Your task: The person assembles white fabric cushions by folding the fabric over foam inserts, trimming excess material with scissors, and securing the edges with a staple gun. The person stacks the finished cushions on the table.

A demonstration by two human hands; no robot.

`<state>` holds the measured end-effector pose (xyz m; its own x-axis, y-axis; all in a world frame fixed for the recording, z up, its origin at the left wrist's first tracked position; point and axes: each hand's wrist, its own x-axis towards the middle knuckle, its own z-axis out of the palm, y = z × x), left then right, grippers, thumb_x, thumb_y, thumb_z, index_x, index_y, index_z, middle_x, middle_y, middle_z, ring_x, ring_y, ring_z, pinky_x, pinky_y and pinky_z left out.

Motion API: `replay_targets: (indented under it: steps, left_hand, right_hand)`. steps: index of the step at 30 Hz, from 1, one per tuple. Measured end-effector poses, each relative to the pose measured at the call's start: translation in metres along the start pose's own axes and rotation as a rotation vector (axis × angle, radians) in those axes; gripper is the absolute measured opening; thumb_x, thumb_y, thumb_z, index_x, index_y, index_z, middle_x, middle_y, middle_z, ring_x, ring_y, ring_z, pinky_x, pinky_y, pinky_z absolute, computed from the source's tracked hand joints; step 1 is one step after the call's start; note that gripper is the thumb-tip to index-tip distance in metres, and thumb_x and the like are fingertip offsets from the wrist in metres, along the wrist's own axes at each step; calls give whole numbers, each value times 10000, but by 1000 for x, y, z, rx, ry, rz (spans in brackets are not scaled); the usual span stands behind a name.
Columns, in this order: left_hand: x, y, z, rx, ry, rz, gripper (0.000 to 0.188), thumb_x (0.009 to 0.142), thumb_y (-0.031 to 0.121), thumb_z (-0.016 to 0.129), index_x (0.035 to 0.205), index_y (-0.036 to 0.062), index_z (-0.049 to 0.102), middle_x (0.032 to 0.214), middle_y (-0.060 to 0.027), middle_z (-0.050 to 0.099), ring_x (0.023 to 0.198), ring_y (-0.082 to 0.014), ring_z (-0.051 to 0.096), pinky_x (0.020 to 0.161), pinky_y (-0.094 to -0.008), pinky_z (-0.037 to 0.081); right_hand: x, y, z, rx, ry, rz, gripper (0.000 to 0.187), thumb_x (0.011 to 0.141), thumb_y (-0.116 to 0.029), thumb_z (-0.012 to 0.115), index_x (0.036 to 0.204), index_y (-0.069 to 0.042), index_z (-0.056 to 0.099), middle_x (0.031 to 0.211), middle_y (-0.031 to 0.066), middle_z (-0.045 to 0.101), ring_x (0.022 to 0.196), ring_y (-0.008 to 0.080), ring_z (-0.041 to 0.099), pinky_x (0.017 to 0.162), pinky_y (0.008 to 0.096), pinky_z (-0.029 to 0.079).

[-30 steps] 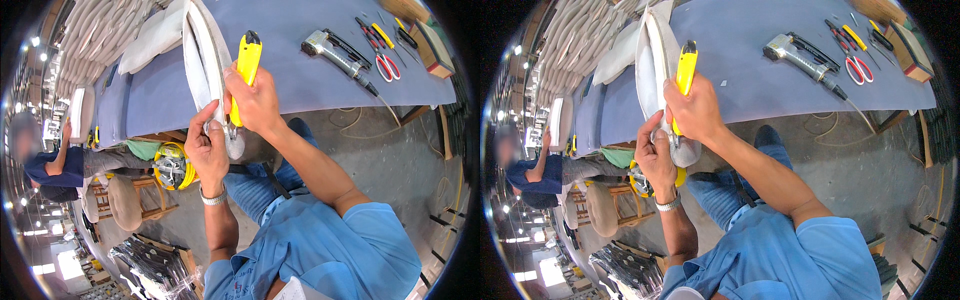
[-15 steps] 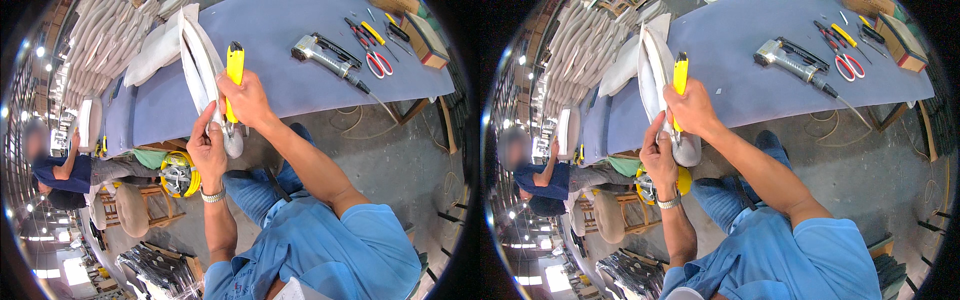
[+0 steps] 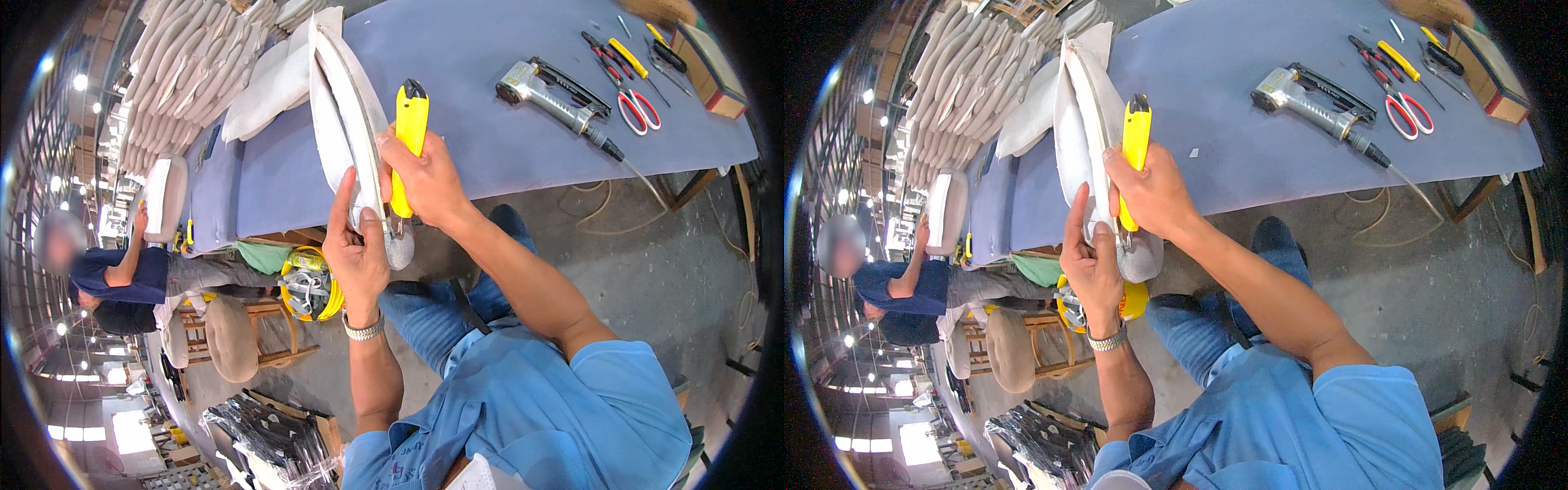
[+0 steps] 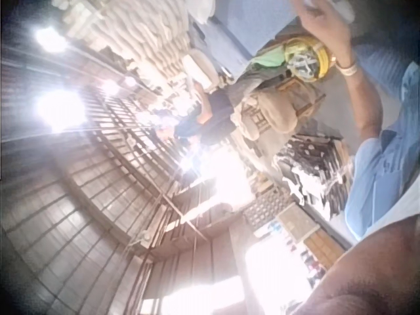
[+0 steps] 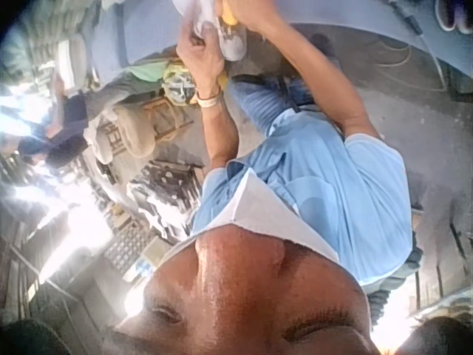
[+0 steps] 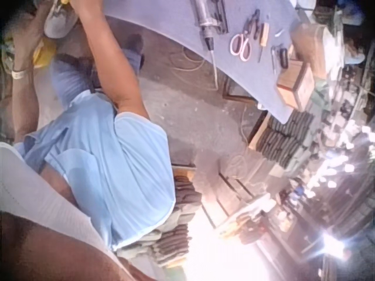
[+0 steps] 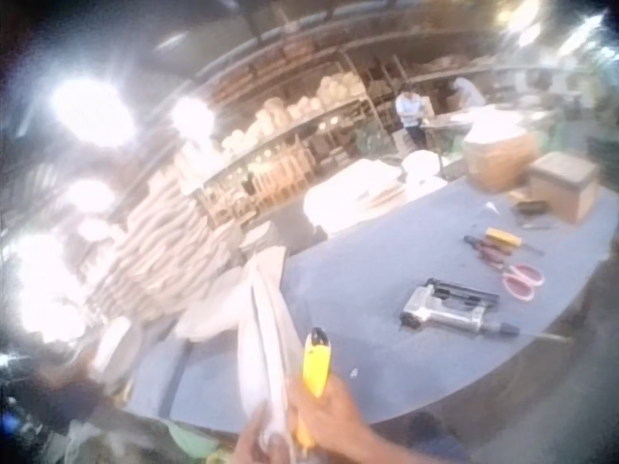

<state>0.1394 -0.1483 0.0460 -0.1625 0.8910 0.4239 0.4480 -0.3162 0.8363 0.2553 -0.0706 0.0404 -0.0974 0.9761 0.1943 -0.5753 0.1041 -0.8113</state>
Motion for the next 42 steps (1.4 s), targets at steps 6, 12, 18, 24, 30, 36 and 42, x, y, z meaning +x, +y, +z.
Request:
replay_targets:
  steps: [6,12,18,24,30,36,42]
  left_hand:
    - [-1,1,1,-38,-7,-53,493,984,-45,487,1477,-36,495,1424,-167,595,1193,-168,608,987,-292,489]
    - [-2,-1,5,-8,-21,-53,483,992,-30,484,1475,-33,500,1441,-178,585,1232,-190,600,1017,-306,482]
    - [-3,-6,13,-36,-37,-30,482,996,-24,479,1478,-31,498,1443,-178,584,1244,-189,593,1027,-309,479]
    - [-3,-10,11,-147,-2,-81,478,998,-17,489,1476,-47,490,1444,-169,582,1222,-178,603,1013,-293,485]
    - [-10,-20,3,-181,50,-30,472,1012,11,511,1479,-50,481,1464,-167,562,1199,-162,613,979,-286,510]
    - [-12,-30,-4,-220,74,-49,487,1010,11,505,1492,-47,465,1478,-175,548,1187,-163,621,960,-273,513]
    - [-12,-21,1,-219,83,-9,490,1011,14,507,1496,-43,462,1464,-159,556,1157,-147,629,931,-256,520]
  right_hand:
    - [-6,0,1,-61,25,-71,228,1003,-200,566,871,-15,563,560,57,586,470,146,594,464,318,460]
    - [-7,-2,1,-33,73,-91,160,1021,-179,559,932,-48,538,591,39,567,490,118,557,488,274,446]
    - [1,-2,-7,-9,100,-58,185,1018,-178,565,885,-54,536,592,40,569,497,112,554,498,275,448]
    - [8,5,-8,-24,116,-79,215,985,-180,571,846,-16,564,569,60,576,477,150,596,466,331,454]
    - [8,-3,1,-42,36,17,212,1017,-207,558,864,-61,556,583,41,578,511,116,556,507,292,452]
    - [-3,-2,5,-10,-4,41,185,1021,-209,564,915,-57,561,594,37,585,499,116,556,501,288,458]
    - [-9,1,6,-75,-5,-46,241,998,-209,570,879,1,580,574,66,609,491,158,613,488,332,474]
